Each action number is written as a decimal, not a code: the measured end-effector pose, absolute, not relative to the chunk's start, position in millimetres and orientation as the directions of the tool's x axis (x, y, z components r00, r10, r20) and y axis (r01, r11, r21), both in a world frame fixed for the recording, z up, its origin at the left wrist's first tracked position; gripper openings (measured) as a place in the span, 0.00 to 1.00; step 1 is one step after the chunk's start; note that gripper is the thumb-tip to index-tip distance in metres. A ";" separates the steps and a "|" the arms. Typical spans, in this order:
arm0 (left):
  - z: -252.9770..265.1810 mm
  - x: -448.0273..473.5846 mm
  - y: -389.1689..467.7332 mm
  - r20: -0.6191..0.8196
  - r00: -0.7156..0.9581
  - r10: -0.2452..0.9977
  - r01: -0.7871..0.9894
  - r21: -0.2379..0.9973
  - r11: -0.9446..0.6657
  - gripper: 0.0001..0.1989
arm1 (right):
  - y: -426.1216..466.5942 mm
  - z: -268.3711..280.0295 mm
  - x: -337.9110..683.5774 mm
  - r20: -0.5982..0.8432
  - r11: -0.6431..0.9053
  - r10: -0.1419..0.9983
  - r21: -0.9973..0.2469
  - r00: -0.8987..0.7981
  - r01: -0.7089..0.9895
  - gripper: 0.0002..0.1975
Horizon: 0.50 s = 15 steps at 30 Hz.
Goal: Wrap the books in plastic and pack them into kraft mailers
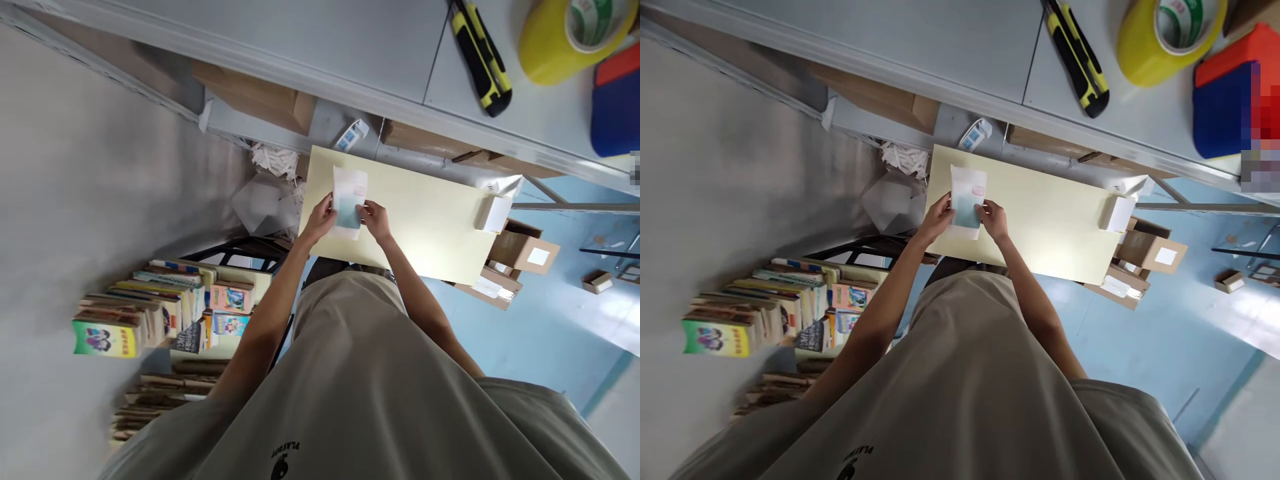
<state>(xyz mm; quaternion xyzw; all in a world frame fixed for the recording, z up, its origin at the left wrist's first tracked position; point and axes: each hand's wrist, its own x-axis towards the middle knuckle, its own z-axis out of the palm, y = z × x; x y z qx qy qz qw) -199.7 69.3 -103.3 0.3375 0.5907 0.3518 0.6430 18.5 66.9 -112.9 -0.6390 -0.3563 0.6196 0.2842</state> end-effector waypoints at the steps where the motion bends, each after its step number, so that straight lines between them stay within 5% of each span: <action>1: -114.2 -207.1 76.8 -0.513 0.037 0.857 -0.007 0.858 0.514 0.32 | 74.7 -121.3 7.7 -0.587 -0.578 0.810 -0.802 -0.019 0.150 0.33; 7: -167.4 -230.2 122.7 -0.501 -0.127 0.856 0.277 0.811 0.516 0.31 | 118.6 -164.5 -41.3 -0.578 -0.526 0.816 -0.738 0.007 0.422 0.10; 11: -182.5 -226.0 136.4 -0.522 -0.196 0.830 0.336 0.759 0.557 0.31 | 132.8 -184.8 -59.2 -0.609 -0.544 0.789 -0.635 0.078 0.549 0.13; 15: -191.2 -224.6 130.2 -0.438 -0.232 0.868 0.218 0.847 0.485 0.26 | 126.9 -189.9 -61.5 -0.621 -0.559 0.777 -0.610 0.100 0.562 0.25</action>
